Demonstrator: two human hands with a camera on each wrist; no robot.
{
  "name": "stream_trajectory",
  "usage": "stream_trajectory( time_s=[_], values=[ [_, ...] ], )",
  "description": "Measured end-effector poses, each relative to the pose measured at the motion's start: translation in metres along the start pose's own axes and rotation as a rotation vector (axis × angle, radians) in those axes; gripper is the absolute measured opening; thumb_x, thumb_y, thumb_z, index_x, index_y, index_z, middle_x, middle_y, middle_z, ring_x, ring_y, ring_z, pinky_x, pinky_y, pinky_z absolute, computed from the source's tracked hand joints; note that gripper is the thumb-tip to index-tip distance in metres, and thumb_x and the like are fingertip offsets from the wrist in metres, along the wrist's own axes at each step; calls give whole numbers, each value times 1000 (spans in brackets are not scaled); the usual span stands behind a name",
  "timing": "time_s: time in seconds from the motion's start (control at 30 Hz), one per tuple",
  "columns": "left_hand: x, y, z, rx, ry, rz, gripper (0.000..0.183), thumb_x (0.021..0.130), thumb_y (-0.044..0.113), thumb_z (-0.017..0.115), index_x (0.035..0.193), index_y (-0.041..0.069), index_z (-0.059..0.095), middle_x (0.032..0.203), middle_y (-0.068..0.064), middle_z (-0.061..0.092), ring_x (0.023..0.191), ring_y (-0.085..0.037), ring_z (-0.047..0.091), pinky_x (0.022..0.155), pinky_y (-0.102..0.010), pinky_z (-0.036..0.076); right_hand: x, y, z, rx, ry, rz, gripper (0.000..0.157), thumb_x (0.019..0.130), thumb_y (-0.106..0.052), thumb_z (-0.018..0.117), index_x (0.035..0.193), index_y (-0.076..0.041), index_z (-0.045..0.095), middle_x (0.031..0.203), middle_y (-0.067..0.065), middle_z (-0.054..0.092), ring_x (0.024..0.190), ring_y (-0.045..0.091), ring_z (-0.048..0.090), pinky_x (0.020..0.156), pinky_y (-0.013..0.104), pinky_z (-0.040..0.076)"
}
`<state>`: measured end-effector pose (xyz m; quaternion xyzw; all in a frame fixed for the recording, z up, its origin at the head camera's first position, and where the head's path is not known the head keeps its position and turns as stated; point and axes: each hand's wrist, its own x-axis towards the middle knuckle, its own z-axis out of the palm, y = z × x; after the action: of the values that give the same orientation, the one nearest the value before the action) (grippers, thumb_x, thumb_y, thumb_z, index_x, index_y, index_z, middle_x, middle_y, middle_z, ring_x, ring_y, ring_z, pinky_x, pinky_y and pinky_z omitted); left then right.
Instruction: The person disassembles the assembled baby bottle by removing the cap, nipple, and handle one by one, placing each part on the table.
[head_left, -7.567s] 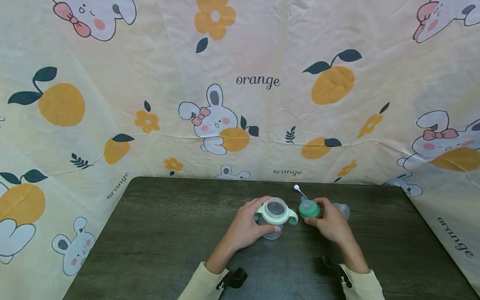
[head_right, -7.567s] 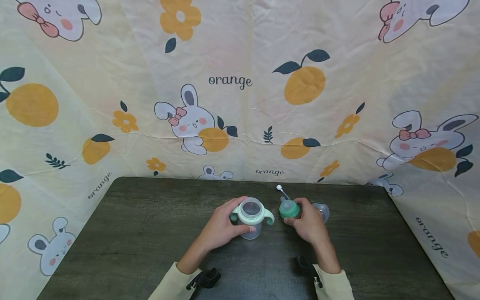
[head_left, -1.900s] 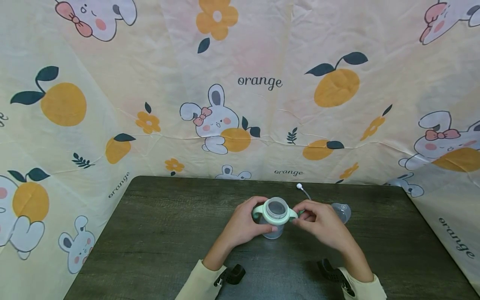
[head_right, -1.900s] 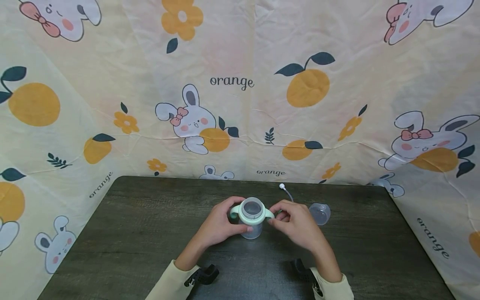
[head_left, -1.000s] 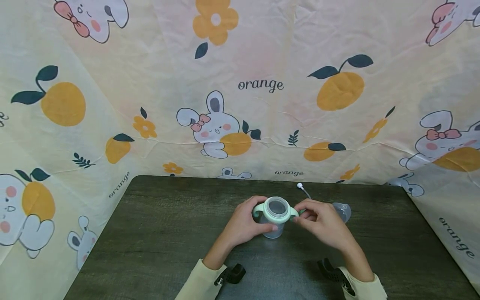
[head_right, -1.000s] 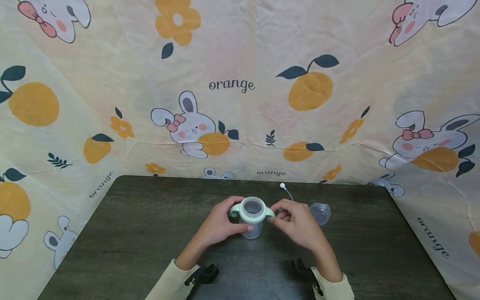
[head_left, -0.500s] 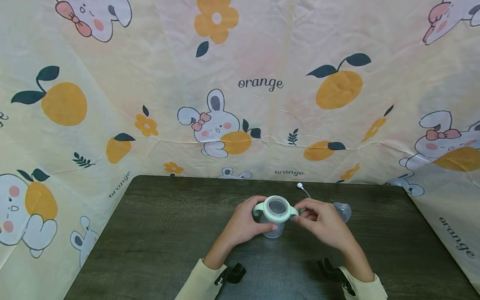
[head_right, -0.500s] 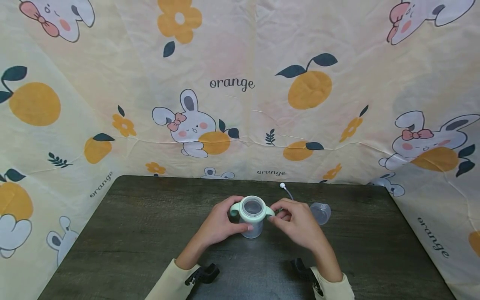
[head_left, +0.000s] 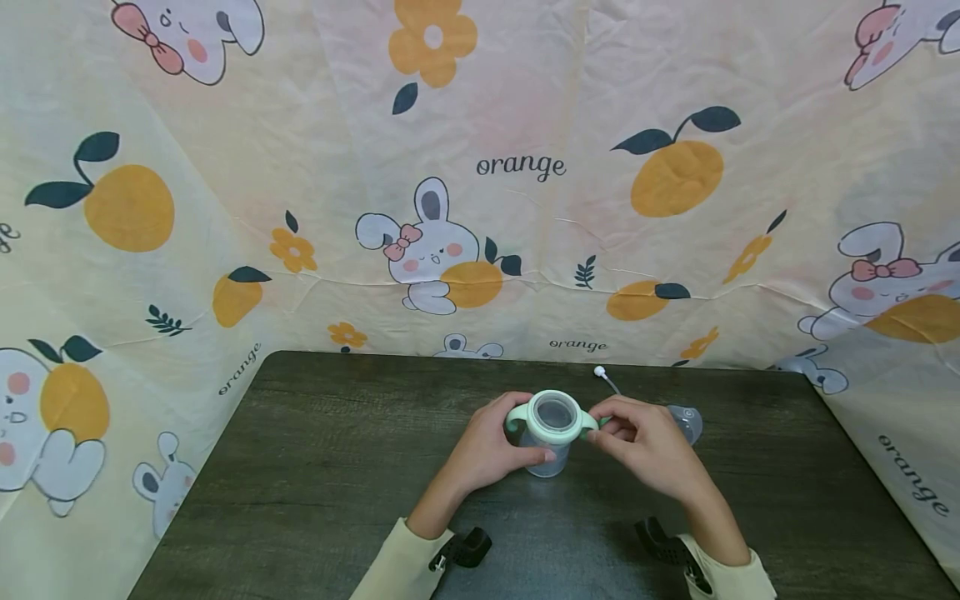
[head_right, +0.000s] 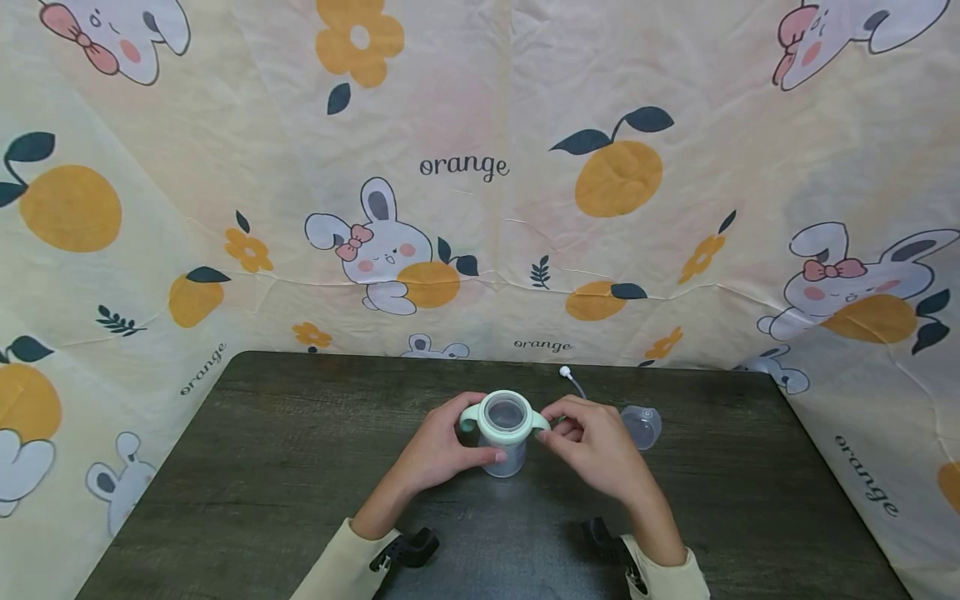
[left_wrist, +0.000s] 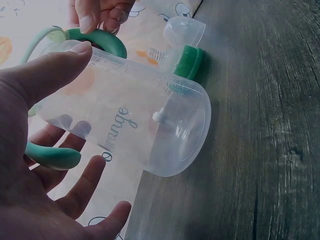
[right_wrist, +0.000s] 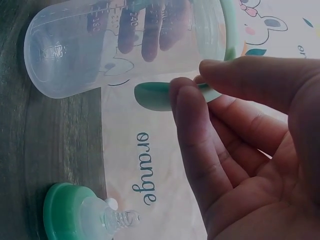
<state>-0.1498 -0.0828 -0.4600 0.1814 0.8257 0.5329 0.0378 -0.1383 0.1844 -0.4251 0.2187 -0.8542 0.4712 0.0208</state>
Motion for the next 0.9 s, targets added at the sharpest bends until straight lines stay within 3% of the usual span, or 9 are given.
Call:
stream_trajectory(
  time_s=[0.23, 0.9],
  values=[
    [0, 1, 0, -1, 1, -4, 74, 84, 27, 100, 147, 8, 64, 137, -3, 70, 127, -26, 65, 108, -54, 50, 0, -2, -1, -12, 10, -3, 14, 96, -4, 84, 104, -14, 80, 89, -5, 74, 73, 10, 70, 62, 30, 56],
    [0, -1, 0, 2, 0, 14, 73, 84, 25, 100, 146, 9, 65, 136, -2, 71, 125, -24, 66, 107, -51, 52, -3, -7, -5, -14, 26, 1, 13, 98, -4, 83, 106, -13, 80, 92, -5, 73, 76, 11, 70, 64, 30, 57]
  ],
)
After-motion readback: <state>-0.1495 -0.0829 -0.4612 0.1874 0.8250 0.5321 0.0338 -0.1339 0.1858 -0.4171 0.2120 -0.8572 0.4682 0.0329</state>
